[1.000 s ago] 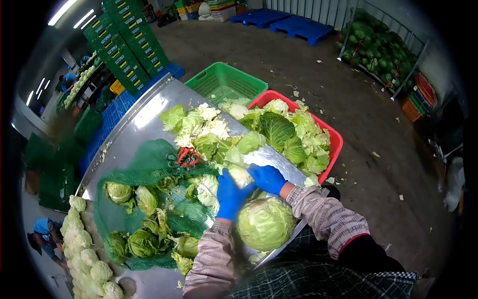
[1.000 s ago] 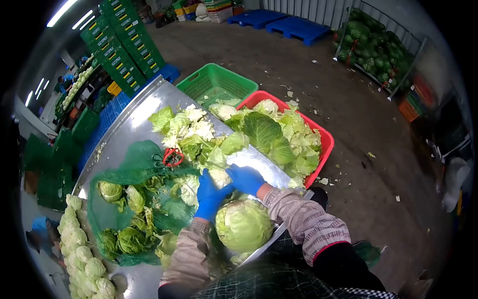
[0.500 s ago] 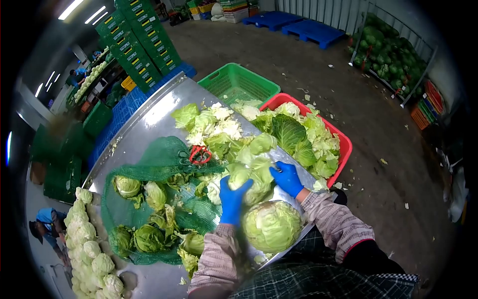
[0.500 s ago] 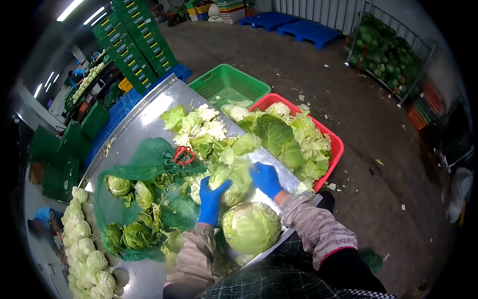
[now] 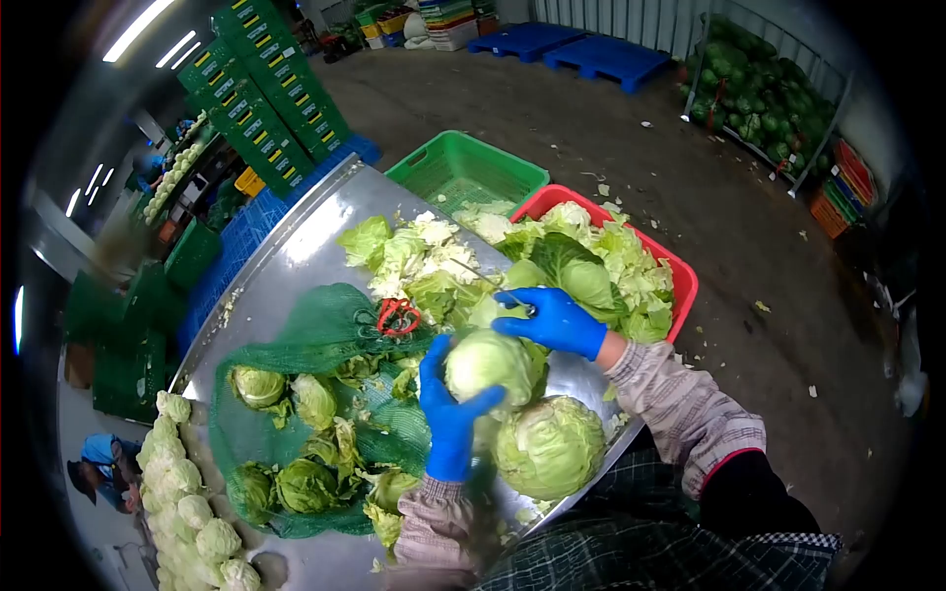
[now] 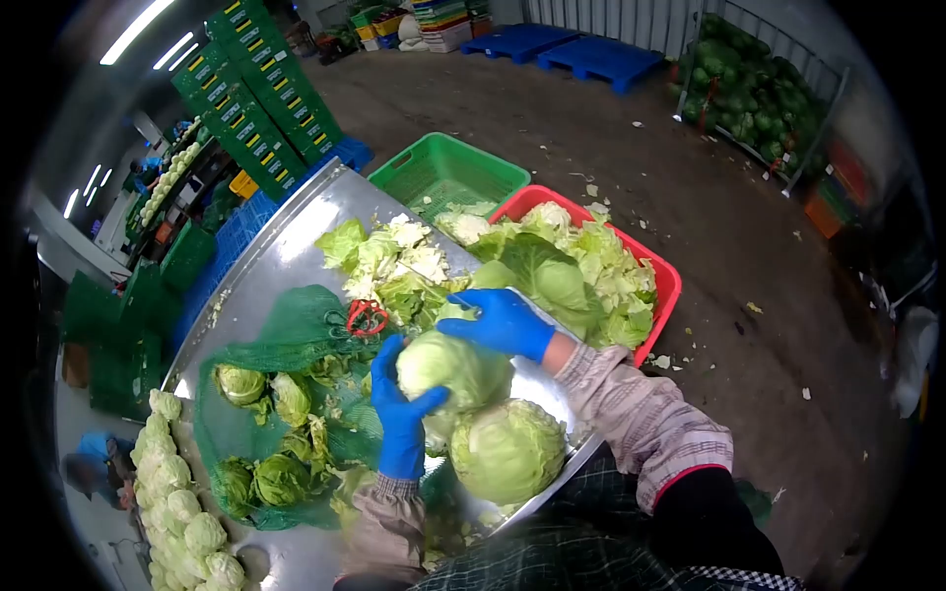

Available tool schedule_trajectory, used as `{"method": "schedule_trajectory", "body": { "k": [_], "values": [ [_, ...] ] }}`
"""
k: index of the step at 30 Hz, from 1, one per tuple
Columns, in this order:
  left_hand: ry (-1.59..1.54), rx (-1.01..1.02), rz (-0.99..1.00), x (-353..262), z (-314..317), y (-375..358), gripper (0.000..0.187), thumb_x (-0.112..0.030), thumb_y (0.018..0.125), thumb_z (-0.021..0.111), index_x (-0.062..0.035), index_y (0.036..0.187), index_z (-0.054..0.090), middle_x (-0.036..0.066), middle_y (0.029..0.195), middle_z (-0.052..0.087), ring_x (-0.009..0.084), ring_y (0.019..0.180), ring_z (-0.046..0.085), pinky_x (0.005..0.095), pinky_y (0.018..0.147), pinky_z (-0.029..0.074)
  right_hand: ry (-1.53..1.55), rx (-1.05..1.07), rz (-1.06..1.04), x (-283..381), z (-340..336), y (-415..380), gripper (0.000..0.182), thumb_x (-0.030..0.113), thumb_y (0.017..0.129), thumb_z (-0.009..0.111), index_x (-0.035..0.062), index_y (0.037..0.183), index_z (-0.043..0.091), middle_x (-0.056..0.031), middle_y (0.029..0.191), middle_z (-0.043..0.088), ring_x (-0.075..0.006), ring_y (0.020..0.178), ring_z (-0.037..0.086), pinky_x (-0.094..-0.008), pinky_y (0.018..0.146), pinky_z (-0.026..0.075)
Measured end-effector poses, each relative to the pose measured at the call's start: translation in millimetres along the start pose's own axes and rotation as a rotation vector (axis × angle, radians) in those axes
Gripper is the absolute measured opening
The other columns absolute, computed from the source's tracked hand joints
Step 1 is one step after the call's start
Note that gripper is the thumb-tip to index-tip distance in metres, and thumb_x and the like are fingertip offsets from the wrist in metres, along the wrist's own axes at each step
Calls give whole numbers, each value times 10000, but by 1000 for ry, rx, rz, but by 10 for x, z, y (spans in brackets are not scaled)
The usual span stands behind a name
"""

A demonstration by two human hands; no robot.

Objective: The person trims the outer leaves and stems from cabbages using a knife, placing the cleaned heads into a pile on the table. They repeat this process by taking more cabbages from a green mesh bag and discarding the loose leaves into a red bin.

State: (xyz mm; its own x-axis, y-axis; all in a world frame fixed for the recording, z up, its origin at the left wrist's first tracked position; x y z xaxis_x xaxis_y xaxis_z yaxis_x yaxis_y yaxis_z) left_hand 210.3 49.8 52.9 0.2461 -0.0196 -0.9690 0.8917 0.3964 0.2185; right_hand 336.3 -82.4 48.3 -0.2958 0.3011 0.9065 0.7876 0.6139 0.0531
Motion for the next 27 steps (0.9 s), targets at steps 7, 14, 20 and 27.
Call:
{"method": "schedule_trajectory", "body": {
  "k": [7,14,20,27],
  "values": [
    [-885,-149,-473,653,-120,-105,629,-521,924,451,-99,1386,388,154,1324,488,314,1192,493,471,973,441,428,5,163,184,224,-333,547,347,828,708,22,1244,566,-60,944,672,-91,809,589,-244,738,488],
    [-980,-235,-507,595,-28,-197,639,-535,891,502,-120,1364,390,136,1329,465,298,1164,510,463,933,472,-202,-281,-379,778,171,-578,748,410,751,751,37,1331,462,-186,1195,585,-227,928,654,-325,761,527],
    [-1076,-268,-321,390,-22,-124,595,-470,856,562,-102,1311,455,126,1280,510,295,1139,523,468,933,472,-275,-385,-519,824,284,-717,509,208,713,775,67,1168,595,-153,1071,636,-274,749,664,-314,594,525],
    [-426,-265,-60,454,-671,-115,573,-510,848,516,-149,1292,482,102,1323,484,310,1187,476,513,947,431,-188,-616,-278,393,-361,-447,384,177,794,732,26,1133,634,-41,882,678,-47,591,500,-214,557,426]
  ]
}}
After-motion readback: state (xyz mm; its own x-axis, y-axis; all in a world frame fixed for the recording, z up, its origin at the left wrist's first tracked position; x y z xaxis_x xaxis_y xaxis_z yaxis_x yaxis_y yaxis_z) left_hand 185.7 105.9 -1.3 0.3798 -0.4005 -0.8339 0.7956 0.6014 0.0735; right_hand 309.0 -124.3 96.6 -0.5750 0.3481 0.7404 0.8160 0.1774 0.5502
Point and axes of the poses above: each hand's wrist, its own y-axis towards the middle knuckle, its own z-axis out of the palm, x = y × z, the point moved 10 cm from there along y, towards the middle knuckle
